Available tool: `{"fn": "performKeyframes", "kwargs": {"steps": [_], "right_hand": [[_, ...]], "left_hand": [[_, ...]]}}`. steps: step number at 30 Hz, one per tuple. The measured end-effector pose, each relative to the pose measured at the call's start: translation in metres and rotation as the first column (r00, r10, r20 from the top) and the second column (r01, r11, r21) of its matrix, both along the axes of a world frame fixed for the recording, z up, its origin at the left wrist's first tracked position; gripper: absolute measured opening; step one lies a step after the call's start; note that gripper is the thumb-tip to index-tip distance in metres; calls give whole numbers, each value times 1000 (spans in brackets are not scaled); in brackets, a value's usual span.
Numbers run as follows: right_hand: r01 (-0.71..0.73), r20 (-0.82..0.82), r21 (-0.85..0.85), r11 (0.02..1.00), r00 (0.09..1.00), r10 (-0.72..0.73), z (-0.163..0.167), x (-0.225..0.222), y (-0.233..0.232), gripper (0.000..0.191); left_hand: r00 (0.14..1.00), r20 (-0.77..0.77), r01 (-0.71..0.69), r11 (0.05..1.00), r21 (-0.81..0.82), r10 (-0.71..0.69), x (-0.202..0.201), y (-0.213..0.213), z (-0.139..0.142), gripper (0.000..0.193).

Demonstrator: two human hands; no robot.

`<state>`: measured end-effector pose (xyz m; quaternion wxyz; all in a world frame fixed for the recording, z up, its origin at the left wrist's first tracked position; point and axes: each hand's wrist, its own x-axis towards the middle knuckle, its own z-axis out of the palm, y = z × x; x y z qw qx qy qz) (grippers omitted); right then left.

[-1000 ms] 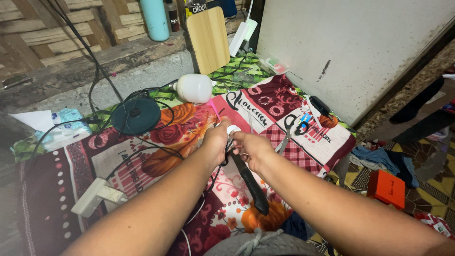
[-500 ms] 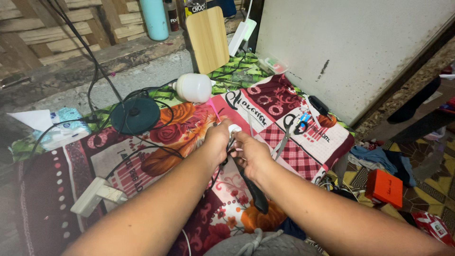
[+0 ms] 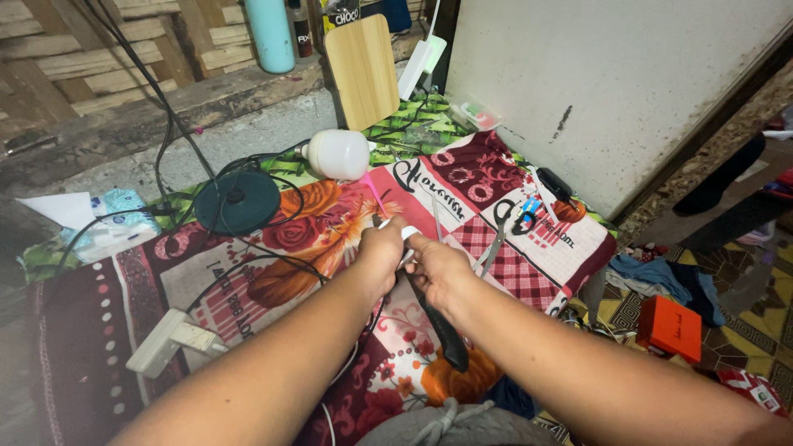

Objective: The person strips the ends of a black electrical wire with a knife and attaches the wire to a white light bulb holder, then screws a light bulb into the holder and works on the wire connection by hand.

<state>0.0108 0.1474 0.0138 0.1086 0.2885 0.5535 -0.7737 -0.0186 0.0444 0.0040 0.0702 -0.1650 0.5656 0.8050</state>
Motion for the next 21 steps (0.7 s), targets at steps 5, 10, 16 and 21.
{"fn": "performKeyframes", "kwargs": {"steps": [5,10,16,21], "right_hand": [[-87,30,-55,995,996,89,5,7,5,21],[-165,6,-7,986,986,165,3,-3,9,13],[-103,-18,16,995,994,104,-5,-10,10,15],[-113,17,-59,992,993,114,1,-4,11,16]], "left_hand": [[998,64,14,999,46,-17,3,-2,7,39],[998,36,-52,999,-8,52,-1,-1,7,44],[998,38,-42,999,-14,42,-3,2,6,47],[998,-1,-55,993,-106,56,-1,3,10,42]]}}
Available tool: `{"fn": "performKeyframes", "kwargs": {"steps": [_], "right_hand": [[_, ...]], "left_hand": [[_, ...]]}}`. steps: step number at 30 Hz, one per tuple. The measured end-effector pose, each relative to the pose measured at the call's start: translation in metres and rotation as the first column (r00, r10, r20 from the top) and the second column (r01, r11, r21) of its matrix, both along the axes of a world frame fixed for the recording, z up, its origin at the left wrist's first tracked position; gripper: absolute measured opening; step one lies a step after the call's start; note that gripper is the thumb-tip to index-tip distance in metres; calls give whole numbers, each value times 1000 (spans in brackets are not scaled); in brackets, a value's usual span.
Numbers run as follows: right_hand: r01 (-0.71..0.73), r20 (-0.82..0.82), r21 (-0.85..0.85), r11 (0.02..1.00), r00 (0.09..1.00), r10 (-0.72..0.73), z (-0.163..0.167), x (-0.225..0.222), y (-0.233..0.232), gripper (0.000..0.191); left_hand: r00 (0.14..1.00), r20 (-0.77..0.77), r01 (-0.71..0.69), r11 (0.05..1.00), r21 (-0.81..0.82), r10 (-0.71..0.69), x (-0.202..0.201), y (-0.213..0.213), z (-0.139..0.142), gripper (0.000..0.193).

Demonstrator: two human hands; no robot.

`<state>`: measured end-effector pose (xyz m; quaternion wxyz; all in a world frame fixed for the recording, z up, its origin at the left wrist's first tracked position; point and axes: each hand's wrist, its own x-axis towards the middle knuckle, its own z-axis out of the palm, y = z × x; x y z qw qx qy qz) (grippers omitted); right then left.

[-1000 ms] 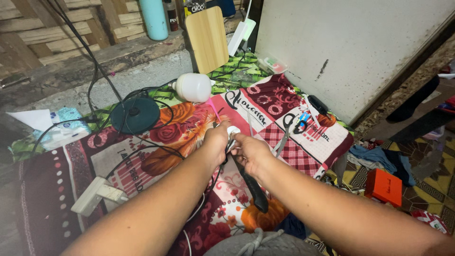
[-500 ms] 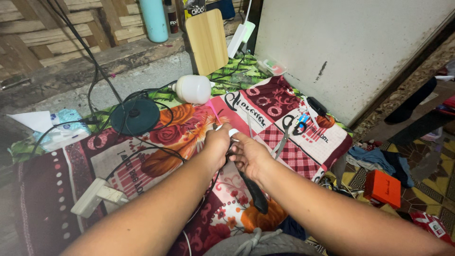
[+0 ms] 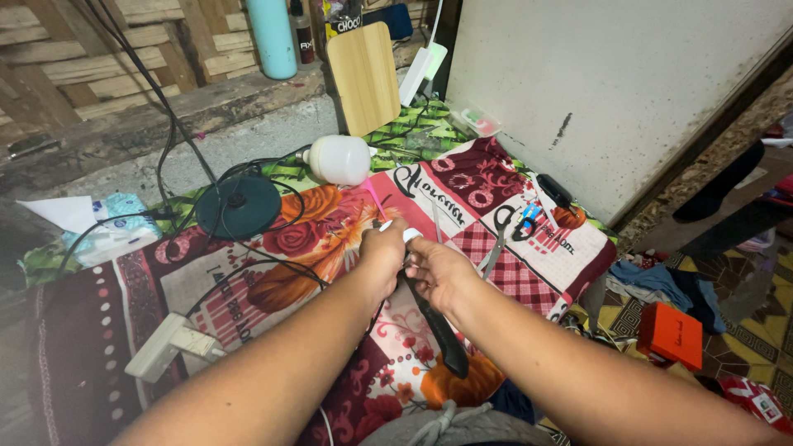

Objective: The person strips the ends of a black electrical wire with a knife and attaches the wire to a white light bulb holder, then screws a light bulb into the holder and works on the wire connection by hand.

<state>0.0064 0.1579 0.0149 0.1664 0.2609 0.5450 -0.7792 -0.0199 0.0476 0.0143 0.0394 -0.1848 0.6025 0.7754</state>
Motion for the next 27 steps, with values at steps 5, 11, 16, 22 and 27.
{"fn": "performKeyframes", "kwargs": {"steps": [5,11,16,22,27], "right_hand": [[-63,10,37,997,998,63,2,0,5,18],[-66,-26,35,997,997,67,2,-6,5,17],[-73,-29,33,997,997,74,10,-1,6,17],[-124,-26,67,990,992,126,5,-6,6,16],[-156,-36,135,978,986,162,-27,-13,21,19]], "left_hand": [[997,71,34,995,98,-41,-2,-2,3,38],[999,-6,35,995,89,-35,-4,-1,3,34],[998,41,39,990,136,-45,-5,-4,4,33],[998,4,53,979,199,-55,-11,-5,-12,29],[998,-23,57,976,212,-54,-32,-25,-39,24]]}}
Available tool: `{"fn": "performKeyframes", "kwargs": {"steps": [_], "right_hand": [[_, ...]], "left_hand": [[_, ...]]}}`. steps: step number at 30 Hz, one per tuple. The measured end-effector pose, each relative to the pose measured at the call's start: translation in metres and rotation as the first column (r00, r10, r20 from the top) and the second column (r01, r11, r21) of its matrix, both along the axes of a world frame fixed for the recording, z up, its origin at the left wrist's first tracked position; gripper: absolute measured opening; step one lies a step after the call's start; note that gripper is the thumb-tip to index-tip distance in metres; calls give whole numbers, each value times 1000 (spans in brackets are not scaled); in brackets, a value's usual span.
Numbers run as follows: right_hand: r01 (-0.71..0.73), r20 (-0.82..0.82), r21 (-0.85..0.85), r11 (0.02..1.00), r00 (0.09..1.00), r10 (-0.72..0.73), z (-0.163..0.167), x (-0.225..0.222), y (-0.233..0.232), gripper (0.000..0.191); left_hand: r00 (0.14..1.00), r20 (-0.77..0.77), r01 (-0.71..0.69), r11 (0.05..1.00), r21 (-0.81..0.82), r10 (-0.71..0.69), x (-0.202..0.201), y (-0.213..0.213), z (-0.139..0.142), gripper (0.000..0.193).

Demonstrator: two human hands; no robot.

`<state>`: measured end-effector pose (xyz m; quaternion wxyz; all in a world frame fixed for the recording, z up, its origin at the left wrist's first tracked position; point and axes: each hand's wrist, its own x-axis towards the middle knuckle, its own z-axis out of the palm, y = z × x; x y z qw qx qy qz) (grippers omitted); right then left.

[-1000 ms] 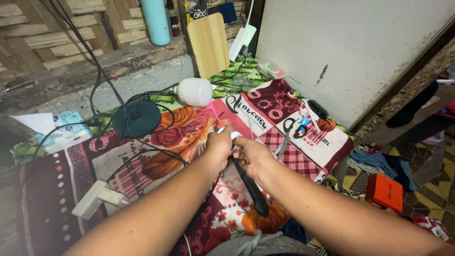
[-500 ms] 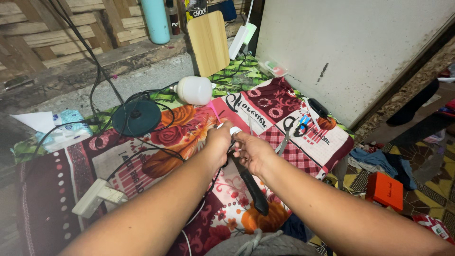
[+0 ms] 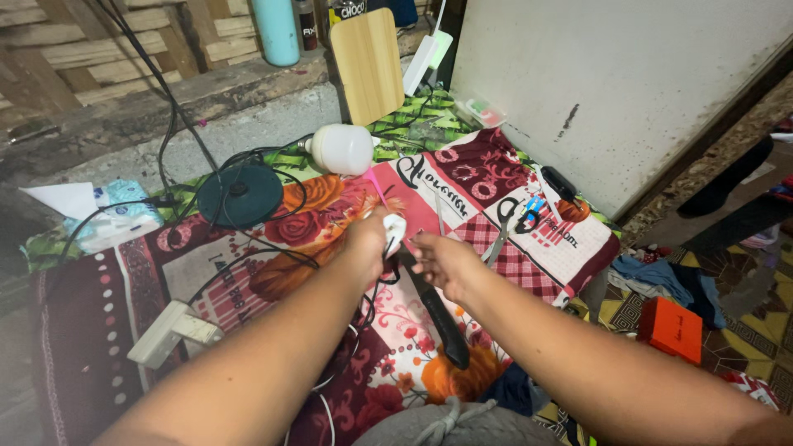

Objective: The person strips the ends of a black electrical wire with a knife and attaches the wire to a white light bulb holder, then screws a light bulb into the holder and works on the wire connection by hand.

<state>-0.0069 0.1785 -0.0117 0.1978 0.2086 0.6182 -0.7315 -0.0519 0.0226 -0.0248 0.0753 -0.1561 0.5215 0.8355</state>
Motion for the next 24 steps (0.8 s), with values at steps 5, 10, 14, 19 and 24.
{"fn": "performKeyframes", "kwargs": {"steps": [5,10,14,19,24], "right_hand": [[2,91,-27,1000,996,0,-34,2,26,10],[-9,-96,299,954,995,39,-61,9,30,5],[-53,-111,352,934,989,98,-73,16,42,7],[-87,-122,406,910,981,148,-64,29,51,22],[-278,-13,849,450,839,543,-48,46,43,56]], "left_hand": [[987,159,26,999,42,-32,-27,-20,-21,29],[995,98,13,997,-75,-6,-45,-30,-39,33],[993,115,8,991,-137,8,-46,-34,-44,31],[988,151,35,984,-172,-9,-33,-38,-40,29],[990,134,59,985,-162,-37,-21,-34,-33,31]]}}
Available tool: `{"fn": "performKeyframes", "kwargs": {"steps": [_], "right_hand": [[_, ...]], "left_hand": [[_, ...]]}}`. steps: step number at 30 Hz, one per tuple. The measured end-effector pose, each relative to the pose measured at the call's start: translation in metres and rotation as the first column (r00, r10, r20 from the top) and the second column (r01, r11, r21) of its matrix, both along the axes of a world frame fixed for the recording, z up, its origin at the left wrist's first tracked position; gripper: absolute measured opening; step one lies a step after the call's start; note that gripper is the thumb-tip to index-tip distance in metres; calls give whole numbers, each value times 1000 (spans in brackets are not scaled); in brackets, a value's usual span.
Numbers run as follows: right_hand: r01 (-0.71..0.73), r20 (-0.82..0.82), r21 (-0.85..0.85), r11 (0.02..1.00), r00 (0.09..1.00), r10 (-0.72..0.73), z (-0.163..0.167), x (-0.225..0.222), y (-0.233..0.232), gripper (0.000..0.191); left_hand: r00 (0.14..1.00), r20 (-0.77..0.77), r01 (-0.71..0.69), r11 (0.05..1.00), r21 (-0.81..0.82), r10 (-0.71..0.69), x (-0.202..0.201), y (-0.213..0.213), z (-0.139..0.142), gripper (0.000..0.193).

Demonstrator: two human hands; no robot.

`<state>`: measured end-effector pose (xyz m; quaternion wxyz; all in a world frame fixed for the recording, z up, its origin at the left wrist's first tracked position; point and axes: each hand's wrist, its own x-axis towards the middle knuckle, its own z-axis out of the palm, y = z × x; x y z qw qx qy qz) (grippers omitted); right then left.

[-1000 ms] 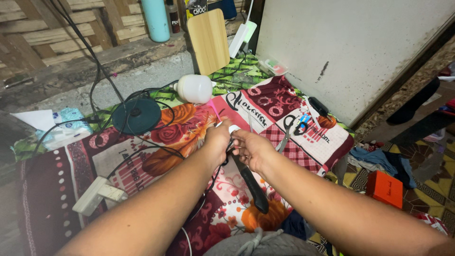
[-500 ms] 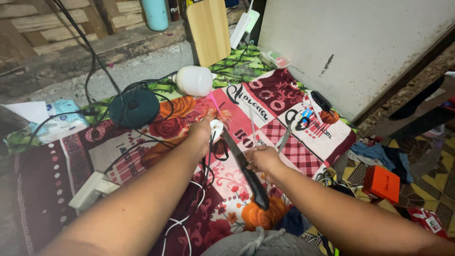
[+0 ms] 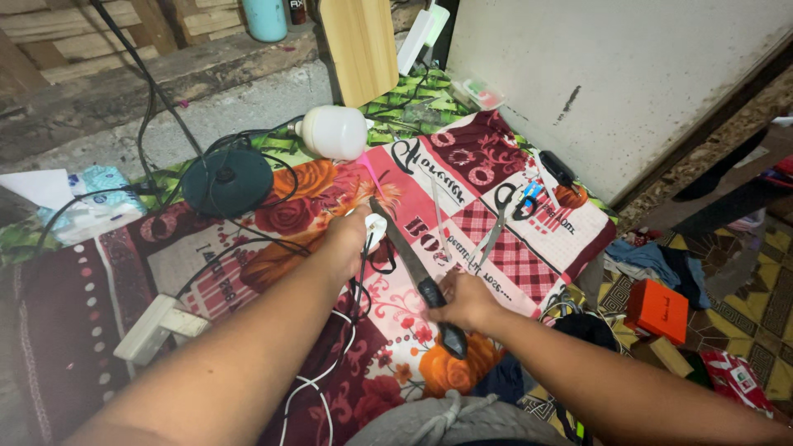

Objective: The person strips the ends of a black electrical wire with a knife and attaches the wire to a white light bulb holder, then screws a light bulb into the holder and works on the wire connection by hand.

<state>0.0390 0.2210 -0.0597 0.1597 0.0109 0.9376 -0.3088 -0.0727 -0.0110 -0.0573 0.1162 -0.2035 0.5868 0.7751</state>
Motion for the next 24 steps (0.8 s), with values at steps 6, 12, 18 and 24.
{"fn": "performKeyframes", "kwargs": {"steps": [6,12,18,24], "right_hand": [[344,223,-291,893,932,-286,3,-19,28,52],[202,0,-270,941,978,-210,-6,-33,63,40],[330,34,-383,863,938,-344,1,-20,60,35],[266,-185,-189,945,936,-300,-21,7,28,51]], "left_hand": [[999,-19,-28,998,-52,28,8,1,5,29],[1000,-3,-11,1000,-17,10,12,3,4,29],[1000,20,17,998,-54,-16,10,9,5,31],[999,21,33,996,84,-35,4,18,3,28]]}}
